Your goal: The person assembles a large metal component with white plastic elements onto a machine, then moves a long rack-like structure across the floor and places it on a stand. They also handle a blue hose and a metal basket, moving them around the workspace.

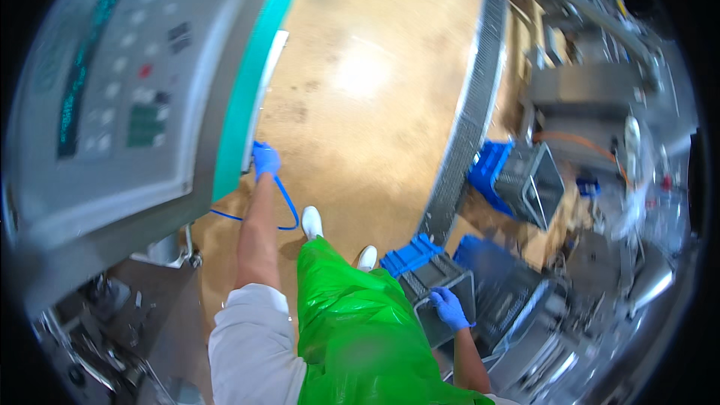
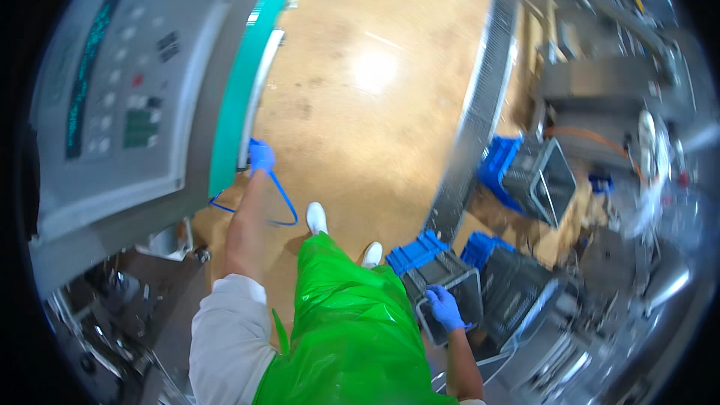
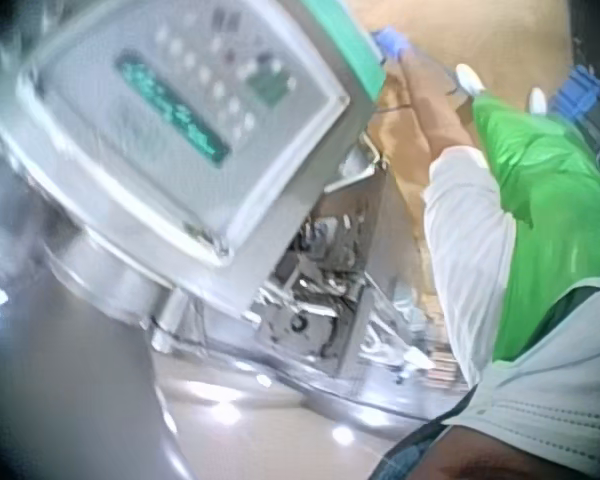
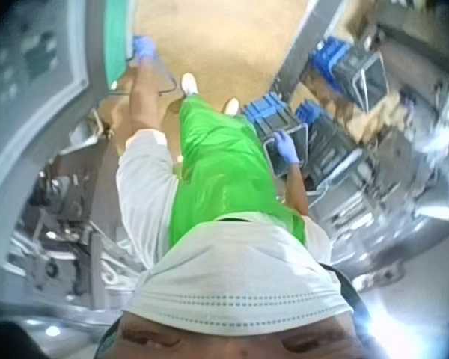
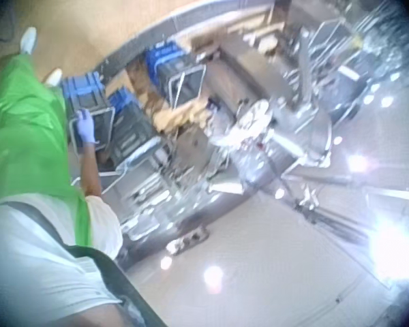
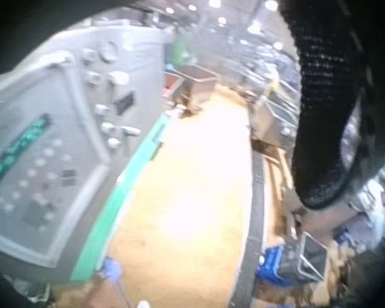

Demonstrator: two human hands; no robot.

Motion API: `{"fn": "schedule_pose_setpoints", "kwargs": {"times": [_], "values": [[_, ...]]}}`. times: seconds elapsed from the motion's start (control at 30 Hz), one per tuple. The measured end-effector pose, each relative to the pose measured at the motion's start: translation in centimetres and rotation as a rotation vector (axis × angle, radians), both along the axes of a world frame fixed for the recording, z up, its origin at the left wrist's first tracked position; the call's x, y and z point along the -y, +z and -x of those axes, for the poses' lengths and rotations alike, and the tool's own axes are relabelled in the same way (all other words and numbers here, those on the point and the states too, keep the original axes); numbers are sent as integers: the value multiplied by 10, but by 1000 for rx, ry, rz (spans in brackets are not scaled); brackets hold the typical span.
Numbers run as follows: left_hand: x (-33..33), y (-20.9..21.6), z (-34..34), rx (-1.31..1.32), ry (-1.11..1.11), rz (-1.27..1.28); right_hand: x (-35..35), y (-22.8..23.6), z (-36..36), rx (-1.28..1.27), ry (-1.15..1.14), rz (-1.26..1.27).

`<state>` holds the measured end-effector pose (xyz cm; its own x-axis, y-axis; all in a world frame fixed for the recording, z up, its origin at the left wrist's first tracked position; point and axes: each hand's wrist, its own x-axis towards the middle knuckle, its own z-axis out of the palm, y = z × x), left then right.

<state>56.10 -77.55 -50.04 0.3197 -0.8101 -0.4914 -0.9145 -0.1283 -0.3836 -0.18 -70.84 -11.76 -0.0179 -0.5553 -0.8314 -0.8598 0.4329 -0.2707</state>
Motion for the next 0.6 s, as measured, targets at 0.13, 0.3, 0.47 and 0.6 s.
{"fn": "schedule_pose_setpoints", "kwargs": {"times": [0.13,0.3,0.47,0.6], "values": [[2,9,1,-98,186,-186,107,-37,-68,-2,548,160],[11,22,6,-360,618,7,216,-131,-276,598,654,197],[16,63,26,-524,1471,818,237,-206,-494,675,360,-407],[32,104,37,-378,1555,1079,216,-243,-561,775,72,-531]]}}
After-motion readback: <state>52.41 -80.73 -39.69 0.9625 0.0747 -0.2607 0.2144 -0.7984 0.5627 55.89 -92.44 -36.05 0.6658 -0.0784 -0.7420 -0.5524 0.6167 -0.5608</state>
